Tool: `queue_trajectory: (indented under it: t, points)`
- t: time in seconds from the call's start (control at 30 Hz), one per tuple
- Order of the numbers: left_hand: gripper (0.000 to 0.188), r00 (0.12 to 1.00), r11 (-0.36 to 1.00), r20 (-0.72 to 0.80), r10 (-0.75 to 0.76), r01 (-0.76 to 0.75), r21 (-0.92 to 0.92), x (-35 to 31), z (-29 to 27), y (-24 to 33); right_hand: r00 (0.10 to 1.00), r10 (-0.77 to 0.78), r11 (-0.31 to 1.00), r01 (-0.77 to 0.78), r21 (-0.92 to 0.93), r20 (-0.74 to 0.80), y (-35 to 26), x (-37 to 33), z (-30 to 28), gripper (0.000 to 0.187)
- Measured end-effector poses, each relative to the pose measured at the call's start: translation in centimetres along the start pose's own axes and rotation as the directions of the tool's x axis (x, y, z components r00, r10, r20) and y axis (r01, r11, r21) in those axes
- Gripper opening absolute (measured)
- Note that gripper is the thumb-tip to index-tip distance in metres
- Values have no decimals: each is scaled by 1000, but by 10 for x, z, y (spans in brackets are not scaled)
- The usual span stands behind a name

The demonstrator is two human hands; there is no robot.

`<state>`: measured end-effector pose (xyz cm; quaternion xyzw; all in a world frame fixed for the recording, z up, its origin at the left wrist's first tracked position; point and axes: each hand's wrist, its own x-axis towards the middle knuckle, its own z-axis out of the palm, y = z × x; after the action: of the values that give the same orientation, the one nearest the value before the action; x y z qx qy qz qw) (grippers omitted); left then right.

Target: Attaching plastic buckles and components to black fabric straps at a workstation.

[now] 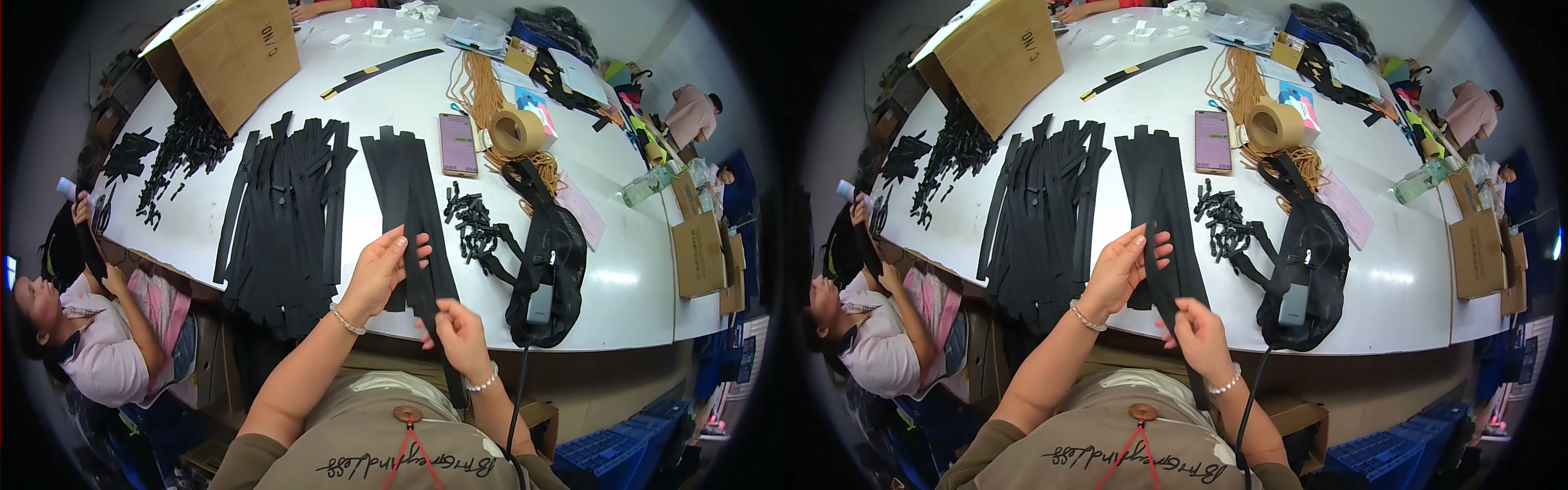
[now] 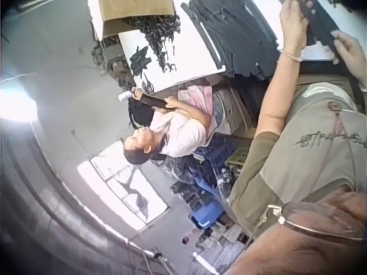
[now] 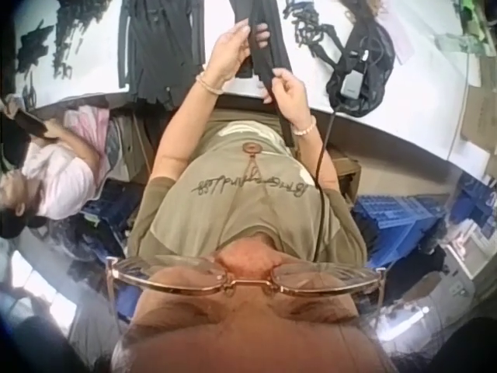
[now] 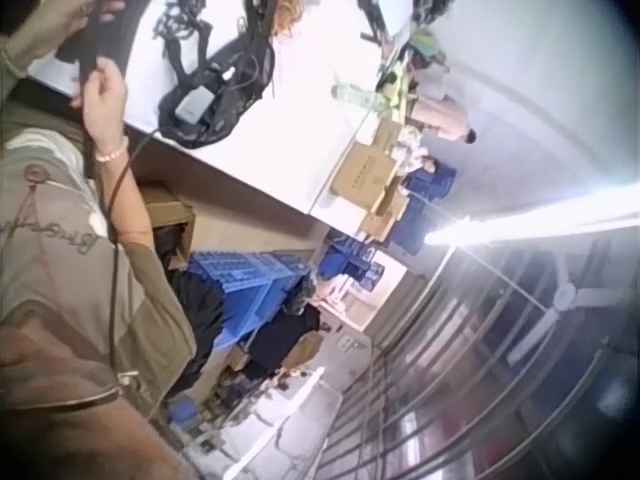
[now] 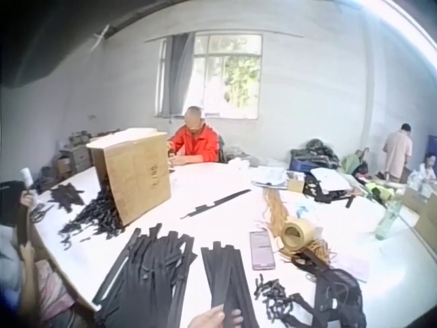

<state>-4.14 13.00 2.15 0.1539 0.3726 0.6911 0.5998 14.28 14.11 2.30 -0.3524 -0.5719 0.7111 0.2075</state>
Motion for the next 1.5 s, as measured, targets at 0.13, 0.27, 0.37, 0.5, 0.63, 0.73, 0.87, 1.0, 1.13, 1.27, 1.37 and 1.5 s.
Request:
queue_trajectory:
  t: [0.13, 0.27, 0.37, 0.5, 0.63, 0.73, 0.87, 1.0, 1.13, 1.27, 1.37, 1.5]
  points:
    - [25, 995, 986, -82, 58, -45, 161, -12, 3, 5, 993, 99, 992, -93, -81, 64, 17, -24, -9, 17]
    - [22, 998, 959, -34, 58, -46, 281, -30, 7, 6, 998, -55, 958, 56, -281, 11, 7, -23, -20, 16]
    - [22, 1000, 917, 2, 0, -1, 398, -39, 8, 2, 985, -139, 981, 123, -151, -101, -20, -5, -20, 18]
    - [20, 999, 943, 43, -15, 0, 332, -50, 8, -11, 951, -268, 962, 258, -86, -152, -44, 24, -10, 18]
    - [19, 995, 943, 78, -54, 25, 331, -59, 11, -14, 977, -200, 978, 204, 52, -79, -50, 37, -4, 17]
    - [20, 987, 881, 100, -130, 69, 468, -65, 5, -13, 970, -238, 941, 242, -236, 50, -42, 34, -9, 14]
    - [33, 970, 625, 221, -104, -109, 773, -67, 12, 10, 958, -118, 969, 169, -183, 260, -46, 19, -8, 8]
    - [42, 927, 667, 356, 123, -342, 661, -64, 12, -8, 936, -306, 936, 329, -125, 175, -33, 11, -2, 9]
    - [47, 981, 835, 93, 168, -192, 516, -59, 7, -48, 889, -459, 865, 442, -236, -16, -14, 4, 18, 6]
    - [49, 941, 973, -282, 189, -140, 185, -48, 7, -48, 597, -762, 647, 702, -297, -249, 14, 4, 29, 5]
    - [45, 961, 875, -195, 195, -81, 476, -55, 5, -35, 812, -478, 829, 543, 133, -336, 14, 3, 29, 6]
    - [24, 882, 505, 119, 457, -367, 781, -52, 23, -41, 892, -291, 862, 401, 309, -346, 16, 5, 25, 15]
